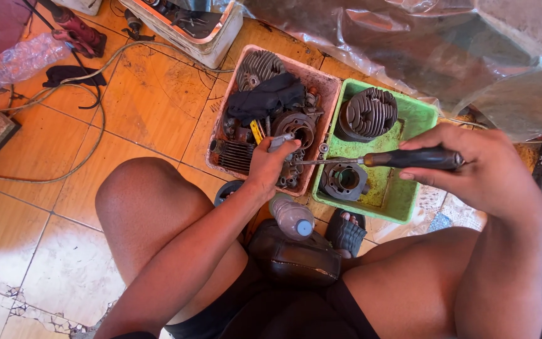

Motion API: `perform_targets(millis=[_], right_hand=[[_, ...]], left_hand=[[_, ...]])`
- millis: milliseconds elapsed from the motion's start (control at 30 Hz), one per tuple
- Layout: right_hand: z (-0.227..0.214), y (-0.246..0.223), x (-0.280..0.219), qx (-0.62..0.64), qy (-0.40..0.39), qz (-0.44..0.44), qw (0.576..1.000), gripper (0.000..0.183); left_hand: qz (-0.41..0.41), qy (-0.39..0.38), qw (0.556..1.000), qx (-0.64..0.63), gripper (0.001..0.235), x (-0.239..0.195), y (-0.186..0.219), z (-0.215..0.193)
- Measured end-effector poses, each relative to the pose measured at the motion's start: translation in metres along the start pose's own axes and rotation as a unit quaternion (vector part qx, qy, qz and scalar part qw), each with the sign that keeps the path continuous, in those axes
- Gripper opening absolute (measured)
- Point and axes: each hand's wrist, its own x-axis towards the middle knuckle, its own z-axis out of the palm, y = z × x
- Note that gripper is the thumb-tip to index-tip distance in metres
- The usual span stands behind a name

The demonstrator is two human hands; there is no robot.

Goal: Cleaning and inspecting motorcycle engine components using a cloth and a screwdriver

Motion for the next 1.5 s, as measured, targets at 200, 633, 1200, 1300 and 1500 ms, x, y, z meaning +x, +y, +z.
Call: perform_targets(millis=[200,633,1200,1300,1500], right_hand=[[0.015,0.006,0.005,-0.18,0.077,0.15,0.969,0.048],[0.013,-0.008,-0.008,-0.126,-0.03,-0.104,0.986,0.046],[0.11,0.021,-0.062,0.532,-0.084,0.444,0.716,0.016],[0.102,-0.014,-0.057,0.365,-0.108,0.407,0.83,0.052],[0.085,-0.03,-0.078,-0.032,0.083,-0.08,0.993,0.032]], left_hand=[[-0.028,0.019,0.999,0.024,0.044,0.001,-0.01,0.0],[-0.094,0.012,0.993,0.064,0.052,-0.008,0.034,-0.003],[0.151,0.017,0.974,0.167,0.047,0.02,0.017,-0.038],[0.201,0.022,0.964,0.173,0.037,0.026,0.019,-0.044],[0.155,-0.018,0.981,0.12,0.041,0.035,-0.004,-0.036]])
